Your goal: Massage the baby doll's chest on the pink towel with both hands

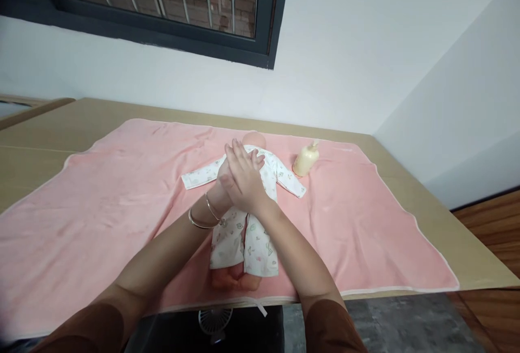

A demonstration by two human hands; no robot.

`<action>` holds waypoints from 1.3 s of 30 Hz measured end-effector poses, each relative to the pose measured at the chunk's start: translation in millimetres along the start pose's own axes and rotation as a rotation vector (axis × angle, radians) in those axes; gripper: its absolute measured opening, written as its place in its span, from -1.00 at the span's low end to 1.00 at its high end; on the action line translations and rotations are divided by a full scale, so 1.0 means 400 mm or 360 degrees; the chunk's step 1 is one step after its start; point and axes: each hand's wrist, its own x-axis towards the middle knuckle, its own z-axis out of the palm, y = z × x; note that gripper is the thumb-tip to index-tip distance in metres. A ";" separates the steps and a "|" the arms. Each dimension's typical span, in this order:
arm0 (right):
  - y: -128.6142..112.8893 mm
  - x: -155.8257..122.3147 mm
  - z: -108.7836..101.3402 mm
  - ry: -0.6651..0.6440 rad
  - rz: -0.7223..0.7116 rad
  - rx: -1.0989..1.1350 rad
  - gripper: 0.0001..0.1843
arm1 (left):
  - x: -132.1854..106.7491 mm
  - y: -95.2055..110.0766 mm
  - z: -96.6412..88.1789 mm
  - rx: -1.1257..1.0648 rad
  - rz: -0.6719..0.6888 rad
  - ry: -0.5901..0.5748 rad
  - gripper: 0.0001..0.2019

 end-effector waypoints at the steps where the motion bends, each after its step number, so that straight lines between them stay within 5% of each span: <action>1: 0.011 0.002 -0.003 0.0017 0.0008 -0.0009 -0.21 | 0.004 0.002 -0.003 0.0005 0.0010 -0.0042 -0.43; 5: 0.116 0.014 0.012 0.0041 0.0259 -0.0041 -0.31 | 0.052 -0.003 -0.050 0.0062 -0.0015 -0.0162 -0.29; 9: 0.230 0.048 0.070 -0.0087 0.0570 0.0015 -0.37 | 0.125 -0.076 -0.117 0.0494 0.0105 0.0179 -0.34; 14: 0.295 0.104 0.112 -0.0472 0.0305 0.0010 -0.48 | 0.162 -0.176 -0.152 0.0683 0.0168 0.0342 -0.42; 20: 0.247 0.055 0.111 -0.0447 0.0698 -0.0340 -0.30 | 0.157 -0.197 -0.158 0.0785 0.0118 0.0386 -0.38; 23: 0.219 0.027 0.104 -0.0526 0.0435 -0.0390 -0.36 | 0.160 -0.196 -0.157 0.0904 0.0108 0.0401 -0.37; 27: 0.255 0.042 0.090 -0.0645 0.0101 -0.0141 -0.50 | 0.158 -0.188 -0.151 0.1019 0.0167 0.0379 -0.38; 33: 0.253 0.022 0.115 -0.0292 0.0765 -0.0320 -0.37 | 0.147 -0.167 -0.141 0.1082 0.0137 0.0384 -0.41; 39: 0.169 -0.004 0.114 -0.0500 0.0597 -0.0359 -0.38 | 0.136 -0.156 -0.143 0.1442 0.0184 0.0212 -0.46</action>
